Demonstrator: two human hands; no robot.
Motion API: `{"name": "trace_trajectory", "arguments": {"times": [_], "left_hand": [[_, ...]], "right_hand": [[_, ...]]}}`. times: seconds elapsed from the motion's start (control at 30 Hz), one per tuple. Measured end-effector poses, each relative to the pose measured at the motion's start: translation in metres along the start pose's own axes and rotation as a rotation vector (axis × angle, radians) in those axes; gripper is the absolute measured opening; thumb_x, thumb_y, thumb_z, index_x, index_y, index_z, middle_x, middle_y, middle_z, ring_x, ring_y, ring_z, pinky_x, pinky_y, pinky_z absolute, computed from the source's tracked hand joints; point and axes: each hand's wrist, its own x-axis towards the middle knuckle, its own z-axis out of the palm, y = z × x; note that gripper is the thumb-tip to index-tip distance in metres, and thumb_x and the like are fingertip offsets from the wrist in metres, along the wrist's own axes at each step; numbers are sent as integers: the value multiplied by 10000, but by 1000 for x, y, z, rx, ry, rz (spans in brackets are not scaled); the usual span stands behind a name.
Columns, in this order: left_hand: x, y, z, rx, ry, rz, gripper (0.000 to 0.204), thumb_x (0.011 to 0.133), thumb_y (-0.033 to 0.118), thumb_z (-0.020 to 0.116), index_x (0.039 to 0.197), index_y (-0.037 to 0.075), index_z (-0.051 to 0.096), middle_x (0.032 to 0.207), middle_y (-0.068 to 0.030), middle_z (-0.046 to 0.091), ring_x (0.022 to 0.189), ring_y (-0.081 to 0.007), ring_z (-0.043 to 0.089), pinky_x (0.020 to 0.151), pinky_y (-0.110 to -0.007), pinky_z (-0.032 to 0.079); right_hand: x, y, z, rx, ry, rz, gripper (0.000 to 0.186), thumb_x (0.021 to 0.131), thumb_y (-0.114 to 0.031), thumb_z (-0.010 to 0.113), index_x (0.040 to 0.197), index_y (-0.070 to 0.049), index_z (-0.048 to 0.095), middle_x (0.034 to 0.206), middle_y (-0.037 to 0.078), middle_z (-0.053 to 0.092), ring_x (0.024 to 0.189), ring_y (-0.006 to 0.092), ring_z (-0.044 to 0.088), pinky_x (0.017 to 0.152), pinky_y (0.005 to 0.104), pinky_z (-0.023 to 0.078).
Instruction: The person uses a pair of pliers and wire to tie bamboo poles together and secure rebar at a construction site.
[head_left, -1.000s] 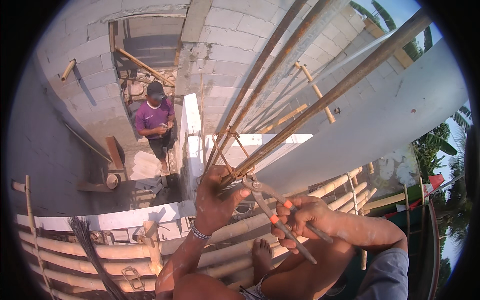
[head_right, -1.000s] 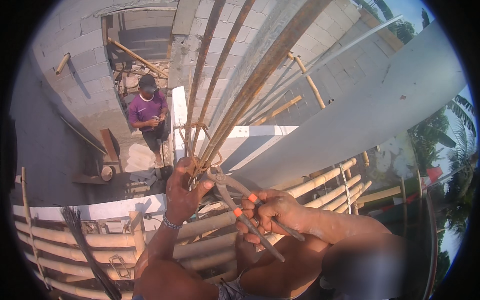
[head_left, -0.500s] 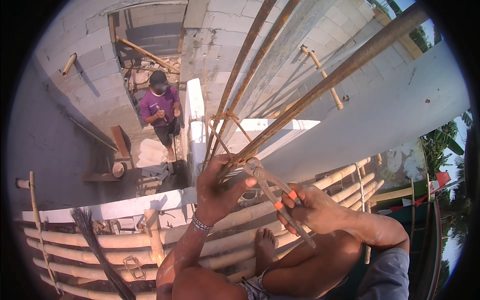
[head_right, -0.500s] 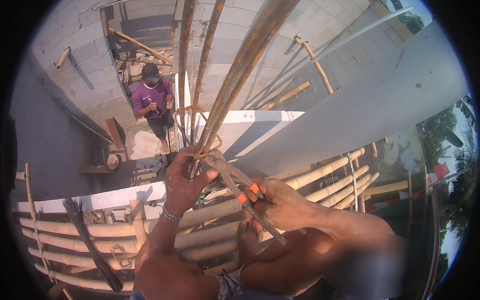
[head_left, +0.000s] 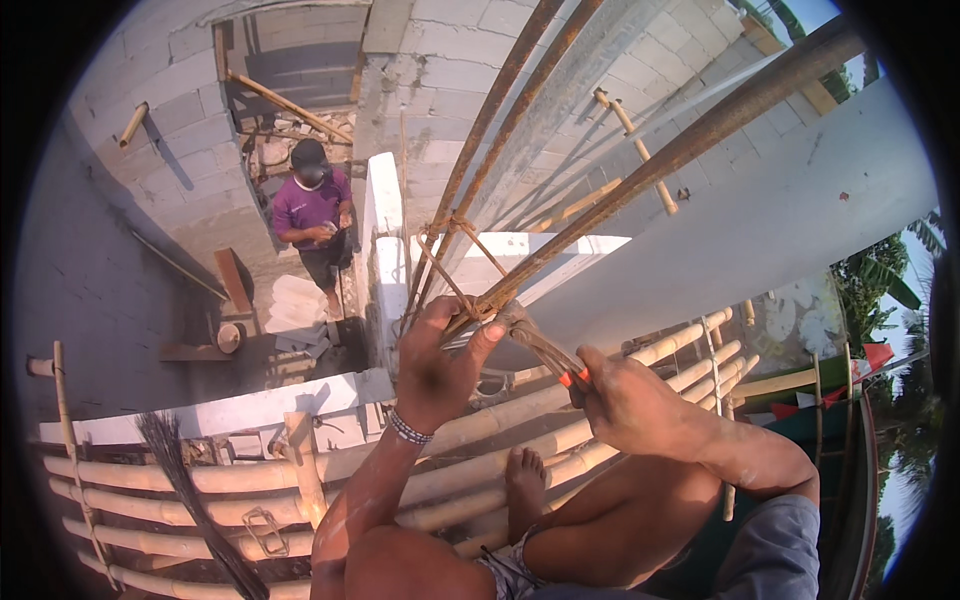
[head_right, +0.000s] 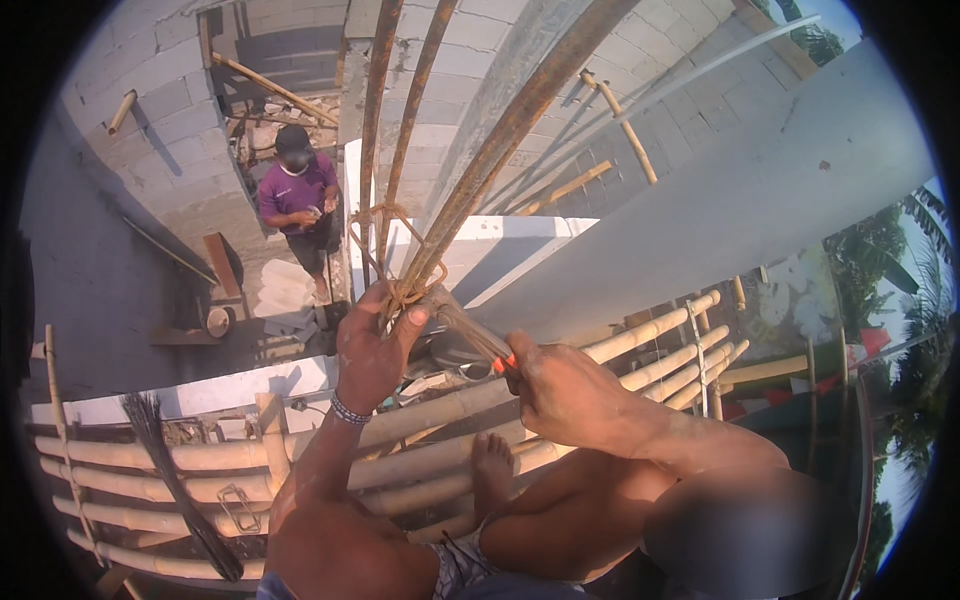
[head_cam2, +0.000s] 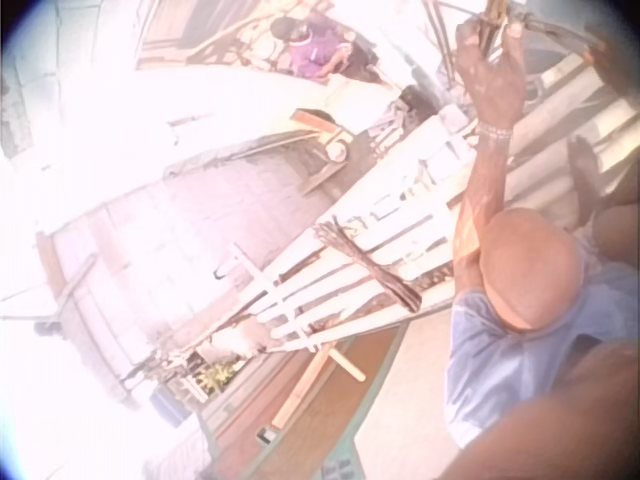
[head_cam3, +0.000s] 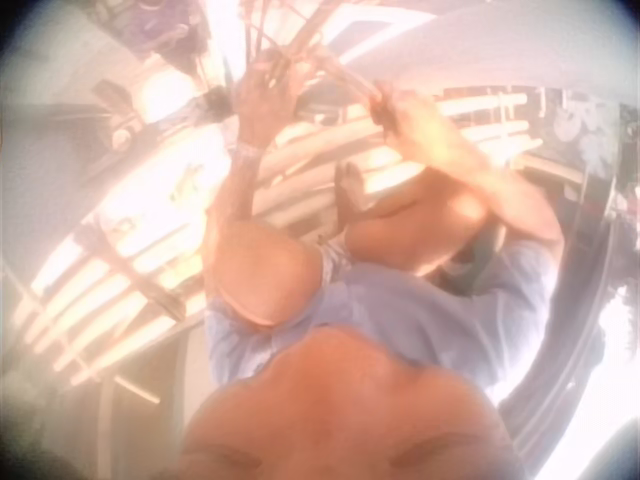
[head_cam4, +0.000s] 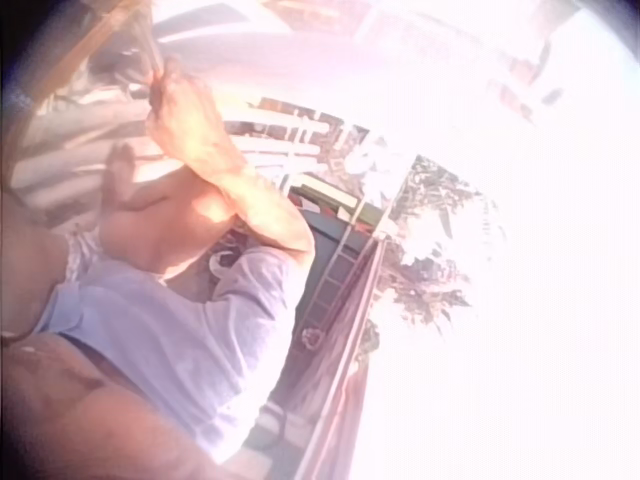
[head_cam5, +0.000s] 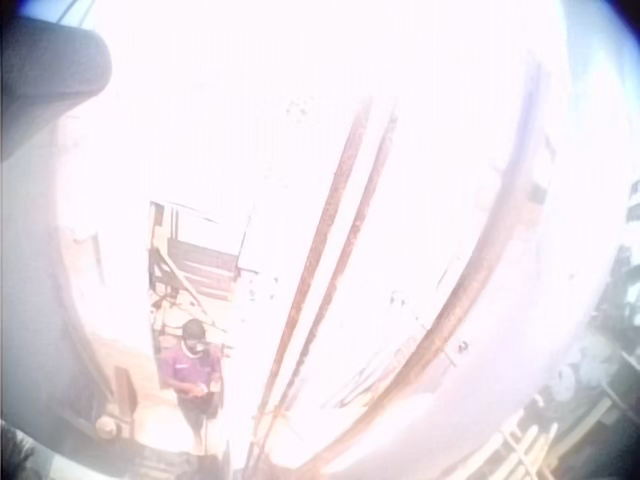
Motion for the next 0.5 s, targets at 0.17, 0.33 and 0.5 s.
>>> {"name": "trace_trajectory", "arguments": {"times": [0.17, 0.33, 0.5], "left_hand": [[1, 0, -2, -177, -100, -127, 328, 997, 290, 667, 1142, -3, 648, 1022, -152, 702, 965, -265, 674, 871, -396, 512], [0, -13, -7, -159, -152, 25, 555, 969, 399, 699, 1296, -36, 595, 1104, -109, 684, 1001, -169, 614, 904, -333, 484], [1, -11, -10, -80, -131, 41, 690, 807, 429, 862, 1231, -40, 586, 1084, -183, 700, 1066, -292, 686, 938, -395, 535]], "right_hand": [[-4, -12, 4, 942, -218, 279, 340, 808, 116, 447, 1113, -35, 453, 916, 148, 620, 686, 274, 696, 641, 416, 596], [-4, -10, -4, 1190, -312, 319, 438, 835, 55, 444, 1269, 1, 446, 945, 188, 622, 673, 288, 692, 609, 404, 619], [19, 25, -1, 1205, -427, 288, 284, 976, -150, 530, 1203, 18, 564, 804, 132, 618, 565, 226, 647, 497, 370, 593]]}}
